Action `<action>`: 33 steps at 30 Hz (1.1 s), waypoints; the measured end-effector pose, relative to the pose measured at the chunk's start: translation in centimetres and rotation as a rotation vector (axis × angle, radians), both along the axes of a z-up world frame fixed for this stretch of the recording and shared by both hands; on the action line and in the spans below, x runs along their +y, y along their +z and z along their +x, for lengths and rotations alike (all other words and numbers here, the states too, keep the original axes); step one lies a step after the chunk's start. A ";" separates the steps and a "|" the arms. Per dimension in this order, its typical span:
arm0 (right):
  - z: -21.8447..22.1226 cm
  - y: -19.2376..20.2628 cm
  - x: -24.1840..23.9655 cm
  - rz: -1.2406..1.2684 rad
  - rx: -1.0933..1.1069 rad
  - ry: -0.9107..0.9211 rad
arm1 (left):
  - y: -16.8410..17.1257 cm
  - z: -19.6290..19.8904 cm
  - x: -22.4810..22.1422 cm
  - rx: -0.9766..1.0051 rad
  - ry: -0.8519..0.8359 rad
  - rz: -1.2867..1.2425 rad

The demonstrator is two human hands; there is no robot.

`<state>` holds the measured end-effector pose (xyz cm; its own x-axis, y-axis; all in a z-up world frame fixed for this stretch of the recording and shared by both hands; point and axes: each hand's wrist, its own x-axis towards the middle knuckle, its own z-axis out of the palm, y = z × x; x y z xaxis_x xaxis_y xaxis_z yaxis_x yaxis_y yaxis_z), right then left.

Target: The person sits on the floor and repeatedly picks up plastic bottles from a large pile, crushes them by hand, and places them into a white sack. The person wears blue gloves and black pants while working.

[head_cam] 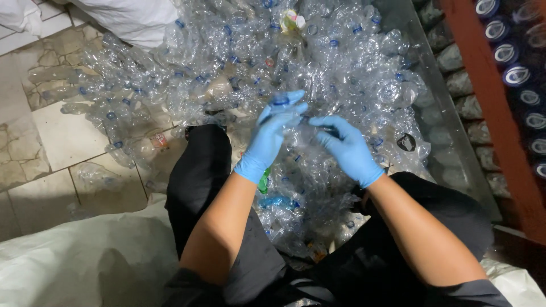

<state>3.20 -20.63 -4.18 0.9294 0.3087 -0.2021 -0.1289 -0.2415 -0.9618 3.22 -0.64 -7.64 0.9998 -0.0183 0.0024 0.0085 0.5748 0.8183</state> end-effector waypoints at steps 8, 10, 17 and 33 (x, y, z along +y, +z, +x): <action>-2.0 0.9 3.3 -0.071 -0.075 0.115 | -0.3 -0.4 -1.9 0.027 0.125 -0.151; -1.5 -1.2 2.9 -0.187 -0.061 0.176 | -0.5 -0.3 -2.4 -0.018 0.140 -0.053; 0.3 1.4 2.8 0.204 0.398 0.688 | 2.0 -1.0 -2.2 -0.123 -0.057 0.160; 0.5 -3.5 3.5 -0.673 -0.656 0.106 | 3.9 -1.4 -2.1 0.229 0.388 0.370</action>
<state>3.66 -17.12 -7.68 0.8944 0.4072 0.1851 0.4432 -0.7514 -0.4888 1.86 -2.77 -3.78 0.9077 0.3914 -0.1517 0.0548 0.2477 0.9673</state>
